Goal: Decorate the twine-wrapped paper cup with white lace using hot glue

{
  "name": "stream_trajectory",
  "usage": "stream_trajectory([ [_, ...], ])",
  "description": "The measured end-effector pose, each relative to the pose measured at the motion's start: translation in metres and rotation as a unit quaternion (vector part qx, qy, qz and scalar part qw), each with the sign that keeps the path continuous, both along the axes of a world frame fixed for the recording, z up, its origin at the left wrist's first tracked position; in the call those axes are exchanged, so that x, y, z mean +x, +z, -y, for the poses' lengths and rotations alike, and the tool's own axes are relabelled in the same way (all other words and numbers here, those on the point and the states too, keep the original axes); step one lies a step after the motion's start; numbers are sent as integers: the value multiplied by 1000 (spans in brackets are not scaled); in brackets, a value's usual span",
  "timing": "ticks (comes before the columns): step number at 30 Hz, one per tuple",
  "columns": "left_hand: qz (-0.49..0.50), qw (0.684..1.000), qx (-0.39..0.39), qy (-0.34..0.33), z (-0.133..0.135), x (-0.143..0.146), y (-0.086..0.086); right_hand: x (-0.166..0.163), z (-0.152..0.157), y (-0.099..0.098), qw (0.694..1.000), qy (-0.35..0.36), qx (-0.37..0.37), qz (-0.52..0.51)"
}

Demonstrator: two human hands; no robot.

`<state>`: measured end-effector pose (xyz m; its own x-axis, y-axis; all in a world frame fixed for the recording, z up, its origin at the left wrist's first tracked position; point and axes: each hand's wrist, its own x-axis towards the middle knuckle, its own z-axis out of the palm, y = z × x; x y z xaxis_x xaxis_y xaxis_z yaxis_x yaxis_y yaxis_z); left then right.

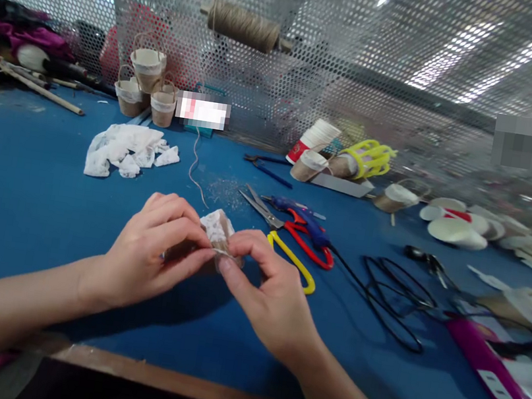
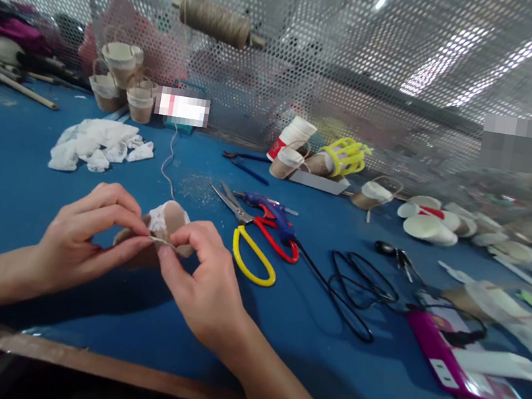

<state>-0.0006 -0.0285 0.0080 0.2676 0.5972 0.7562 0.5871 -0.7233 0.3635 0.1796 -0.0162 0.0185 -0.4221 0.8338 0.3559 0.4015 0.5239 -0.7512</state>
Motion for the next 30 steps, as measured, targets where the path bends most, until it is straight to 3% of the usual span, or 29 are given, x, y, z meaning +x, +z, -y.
stream_trajectory([
  [5,25,999,-48,-2,0,0,1,-1,1,0,1000,5,9,5],
  [21,23,996,-86,8,-1,-1,3,-2,1,-4,996,37,77,13],
  [26,47,989,-137,-9,-2,-2,2,-1,1,-4,994,49,92,11],
  [30,84,969,-233,-14,-3,-1,4,0,0,-4,995,57,85,8],
])
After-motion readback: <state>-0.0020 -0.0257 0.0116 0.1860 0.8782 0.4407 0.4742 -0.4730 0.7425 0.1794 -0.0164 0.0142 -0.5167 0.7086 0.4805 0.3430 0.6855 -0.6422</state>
